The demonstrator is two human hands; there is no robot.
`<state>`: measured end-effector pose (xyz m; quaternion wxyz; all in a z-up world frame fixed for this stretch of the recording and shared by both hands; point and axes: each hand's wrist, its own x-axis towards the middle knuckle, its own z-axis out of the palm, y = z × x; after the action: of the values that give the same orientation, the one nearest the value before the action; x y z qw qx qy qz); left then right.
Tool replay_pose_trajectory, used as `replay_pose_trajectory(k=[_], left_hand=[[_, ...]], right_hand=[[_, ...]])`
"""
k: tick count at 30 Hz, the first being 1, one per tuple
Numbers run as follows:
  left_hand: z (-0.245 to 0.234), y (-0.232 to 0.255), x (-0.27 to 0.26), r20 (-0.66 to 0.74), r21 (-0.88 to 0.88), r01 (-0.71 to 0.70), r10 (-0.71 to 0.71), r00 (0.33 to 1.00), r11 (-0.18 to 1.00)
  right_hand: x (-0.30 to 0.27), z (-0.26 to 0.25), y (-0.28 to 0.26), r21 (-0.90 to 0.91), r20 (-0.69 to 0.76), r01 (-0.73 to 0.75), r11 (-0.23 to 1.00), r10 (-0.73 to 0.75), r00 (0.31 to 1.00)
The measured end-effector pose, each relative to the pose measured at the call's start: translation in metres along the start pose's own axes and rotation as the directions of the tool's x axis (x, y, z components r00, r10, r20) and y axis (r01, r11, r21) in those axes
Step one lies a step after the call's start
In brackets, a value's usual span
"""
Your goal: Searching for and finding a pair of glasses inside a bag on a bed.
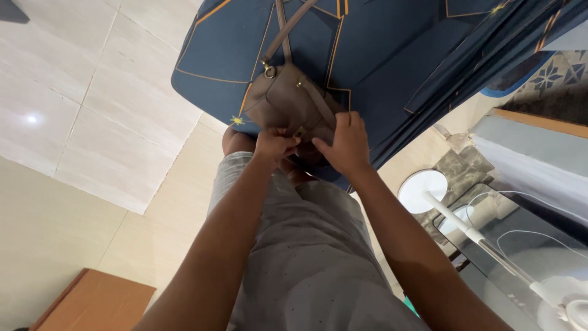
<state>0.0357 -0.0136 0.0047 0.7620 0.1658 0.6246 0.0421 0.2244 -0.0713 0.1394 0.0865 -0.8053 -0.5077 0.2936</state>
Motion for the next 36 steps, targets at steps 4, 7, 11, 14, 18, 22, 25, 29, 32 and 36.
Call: replay_pose_trajectory(k=[4,7,11,14,18,22,25,29,32,36], left_hand=[[-0.003,-0.01,0.01,0.035,0.033,-0.013,0.011,0.999,0.999],[-0.004,-0.017,0.007,0.05,0.015,-0.052,0.051,0.997,0.999],[-0.001,-0.015,0.001,0.0,0.011,-0.103,0.103,0.995,0.995],[-0.005,-0.015,-0.007,-0.023,0.033,-0.083,0.084,0.996,0.996],[-0.019,-0.018,0.008,0.065,0.003,-0.014,0.013,0.998,1.0],[-0.015,-0.013,0.006,0.081,-0.026,0.113,-0.11,0.991,0.993],[-0.009,-0.01,0.001,0.097,-0.077,0.231,-0.223,0.97,0.97],[-0.007,-0.011,0.003,0.175,-0.114,0.259,-0.237,0.956,0.959],[-0.007,-0.011,0.014,0.238,-0.07,0.222,-0.2,0.95,0.972],[0.001,0.005,0.016,0.251,0.045,0.201,-0.206,0.946,0.979]], right_hand=[[0.001,0.018,-0.007,-0.049,0.0,-0.129,0.99,0.129,0.992],[0.0,0.03,-0.011,-0.079,-0.061,-0.17,0.982,0.165,0.984],[0.003,0.046,-0.004,-0.108,-0.13,-0.145,0.984,0.131,0.983],[0.001,0.047,-0.003,-0.099,-0.122,-0.133,0.986,0.12,0.985],[0.004,0.035,-0.011,-0.028,-0.118,-0.154,0.988,0.149,0.982],[0.011,0.035,-0.02,-0.034,-0.063,-0.24,0.97,0.238,0.969],[0.017,0.043,-0.013,-0.073,-0.069,-0.251,0.965,0.246,0.967],[0.02,0.038,-0.01,-0.112,-0.037,-0.259,0.959,0.256,0.966],[0.028,0.024,-0.018,-0.089,-0.012,-0.311,0.946,0.311,0.95],[0.04,0.021,-0.016,-0.08,0.035,-0.358,0.93,0.361,0.932]])
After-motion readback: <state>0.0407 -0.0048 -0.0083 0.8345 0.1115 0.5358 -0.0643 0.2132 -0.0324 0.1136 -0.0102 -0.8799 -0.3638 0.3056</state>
